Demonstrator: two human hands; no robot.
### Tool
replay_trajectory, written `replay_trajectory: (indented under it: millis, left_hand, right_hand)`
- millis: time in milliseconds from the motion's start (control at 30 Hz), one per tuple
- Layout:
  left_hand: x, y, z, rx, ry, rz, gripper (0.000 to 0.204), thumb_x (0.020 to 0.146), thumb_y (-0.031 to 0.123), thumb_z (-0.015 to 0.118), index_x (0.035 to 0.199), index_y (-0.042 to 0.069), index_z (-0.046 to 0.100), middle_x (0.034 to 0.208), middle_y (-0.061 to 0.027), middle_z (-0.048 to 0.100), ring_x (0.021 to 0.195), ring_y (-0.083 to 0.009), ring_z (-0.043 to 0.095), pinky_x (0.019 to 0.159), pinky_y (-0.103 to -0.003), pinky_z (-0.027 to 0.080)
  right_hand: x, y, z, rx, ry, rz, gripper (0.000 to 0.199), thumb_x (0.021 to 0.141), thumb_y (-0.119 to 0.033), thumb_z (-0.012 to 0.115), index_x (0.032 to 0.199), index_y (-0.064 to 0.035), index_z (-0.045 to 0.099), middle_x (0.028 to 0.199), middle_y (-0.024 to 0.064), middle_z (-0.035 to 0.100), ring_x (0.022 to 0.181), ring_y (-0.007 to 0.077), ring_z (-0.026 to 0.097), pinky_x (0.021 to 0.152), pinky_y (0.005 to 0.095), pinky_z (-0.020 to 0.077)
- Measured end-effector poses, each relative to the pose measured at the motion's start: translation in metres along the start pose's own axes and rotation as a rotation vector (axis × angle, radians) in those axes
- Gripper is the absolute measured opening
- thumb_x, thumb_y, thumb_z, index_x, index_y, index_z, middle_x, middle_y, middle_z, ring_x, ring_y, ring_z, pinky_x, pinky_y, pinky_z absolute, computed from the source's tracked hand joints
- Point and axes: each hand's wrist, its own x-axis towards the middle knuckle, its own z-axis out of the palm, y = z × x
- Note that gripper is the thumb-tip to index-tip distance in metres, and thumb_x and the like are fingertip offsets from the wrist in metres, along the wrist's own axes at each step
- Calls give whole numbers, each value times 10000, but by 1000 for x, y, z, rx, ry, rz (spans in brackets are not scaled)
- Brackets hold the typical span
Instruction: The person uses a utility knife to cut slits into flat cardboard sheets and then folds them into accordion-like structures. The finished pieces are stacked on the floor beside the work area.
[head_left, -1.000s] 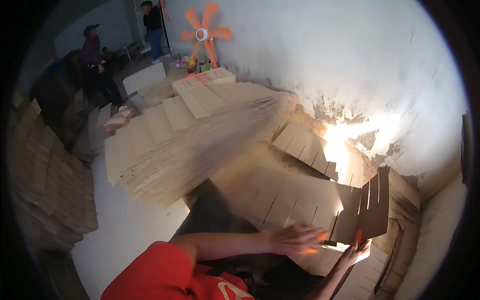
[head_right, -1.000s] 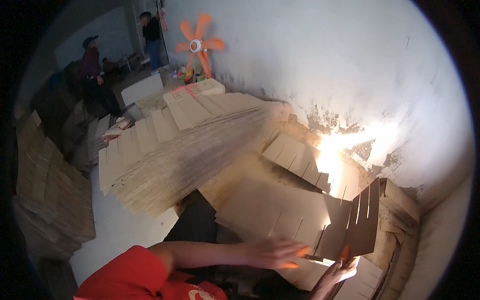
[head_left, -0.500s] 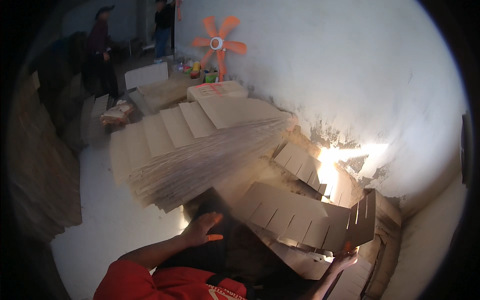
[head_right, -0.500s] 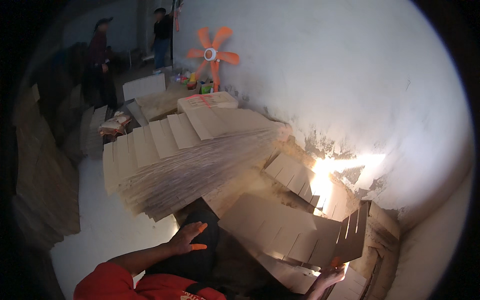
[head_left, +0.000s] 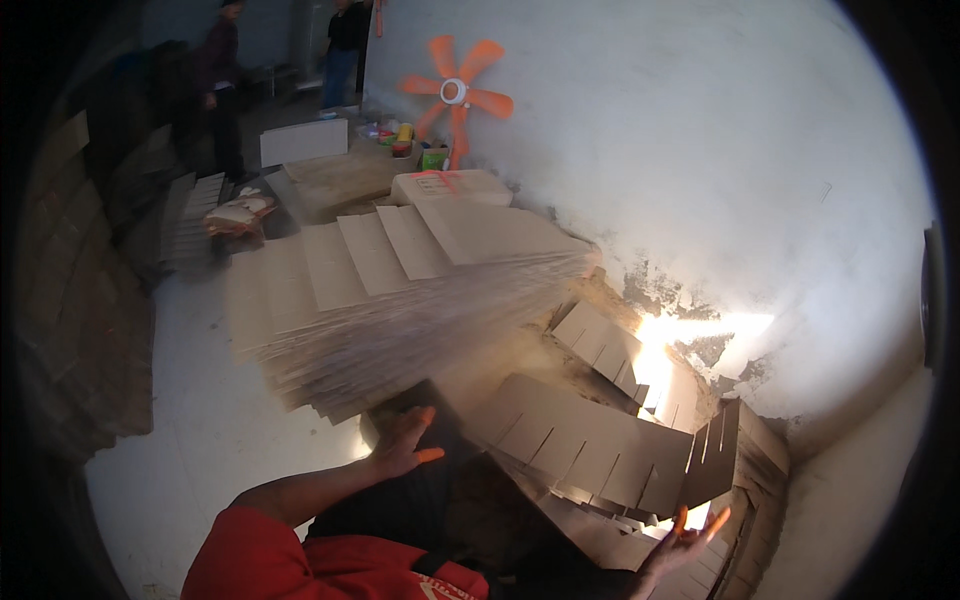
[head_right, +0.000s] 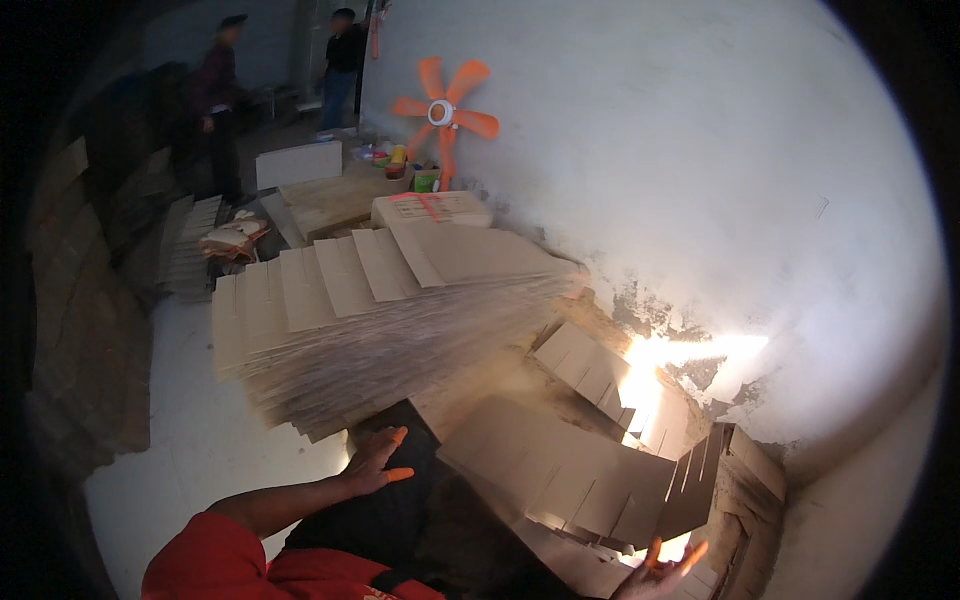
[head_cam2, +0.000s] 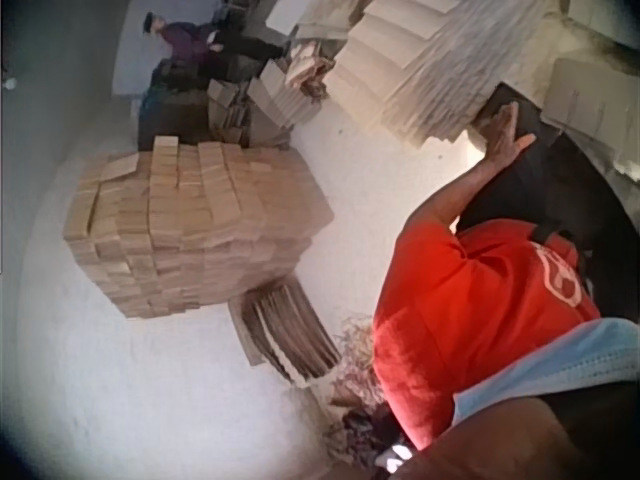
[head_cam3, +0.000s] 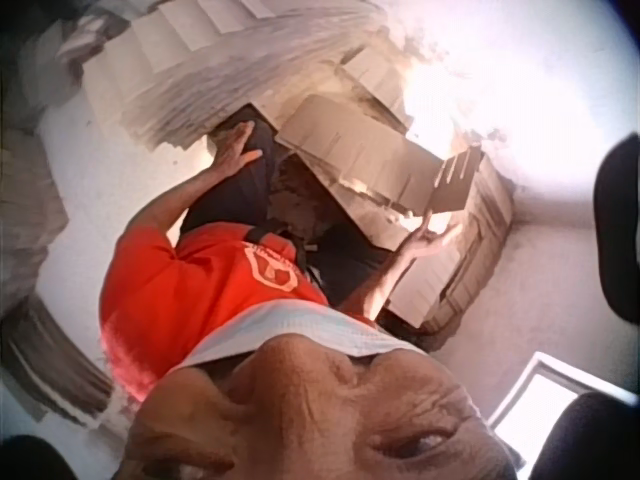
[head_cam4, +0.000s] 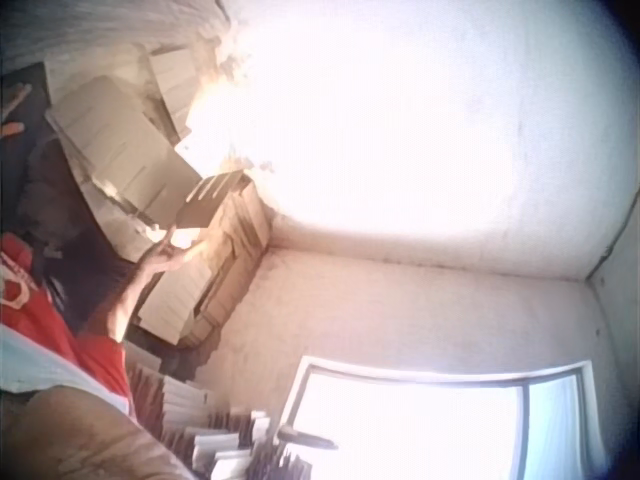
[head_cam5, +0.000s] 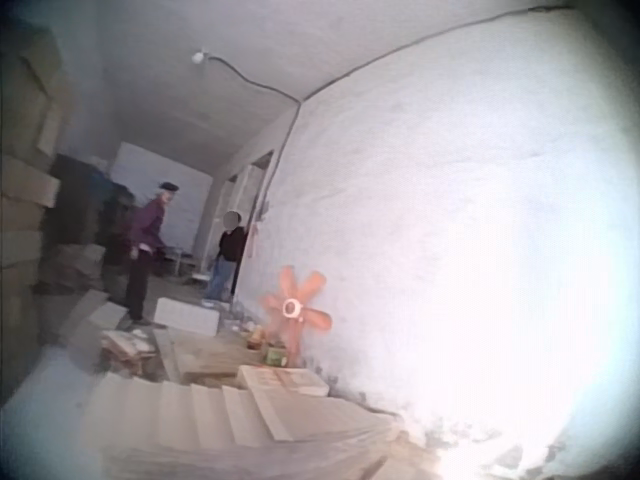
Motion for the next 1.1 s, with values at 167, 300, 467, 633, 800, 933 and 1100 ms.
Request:
replay_trajectory:
  millis: [167,300,467,633,800,933,1100]
  left_hand:
    - [7,6,10,32,7,18,811,815,383,733,1411,-13,350,1317,-212,498,1251,-416,447,987,-496,384]
    - [4,-1,15,59,-43,-40,819,836,427,699,1421,-12,330,1355,-222,460,1269,-428,421,1017,-508,359]
    - [19,-8,22,22,-90,-115,799,858,463,659,1421,2,332,1399,-237,414,1293,-425,391,1061,-491,328]
    - [28,-5,23,50,-242,-219,837,889,487,613,1463,-16,269,1470,-202,356,1380,-357,310,1123,-429,270]
    - [27,-23,33,112,-150,-176,835,886,504,610,1448,-24,292,1413,-197,399,1313,-359,382,1091,-434,306]
    - [40,-7,34,12,-155,-177,831,879,498,623,1436,-33,310,1389,-214,420,1292,-367,401,1080,-436,321]
    - [32,-12,30,76,-124,-216,827,874,486,635,1430,-40,321,1409,-234,410,1315,-371,383,1094,-423,313]
  right_hand:
    - [-63,52,-52,448,287,11,544,888,-74,652,1371,26,425,992,128,617,788,202,569,646,287,481]
    - [-92,-2,-61,-206,186,212,237,881,-57,653,1085,61,617,930,122,634,779,212,581,738,317,506]
    - [-95,8,-71,187,-389,199,222,900,-108,663,1072,32,672,907,123,687,730,156,607,695,285,514]
    - [-59,-99,-60,357,-1060,696,252,876,-46,668,1120,15,667,826,61,690,578,90,565,562,222,462]
    - [0,-122,-50,260,-1221,-264,293,868,-85,652,1157,-38,633,843,7,612,710,119,551,618,262,432]
    - [85,-211,-43,1171,-85,-511,633,963,-309,543,1497,-125,257,1305,194,532,1010,273,604,791,382,528]
    - [90,-285,-46,1491,-811,-750,784,949,-301,574,1537,-159,76,1284,196,555,965,262,604,700,360,546]
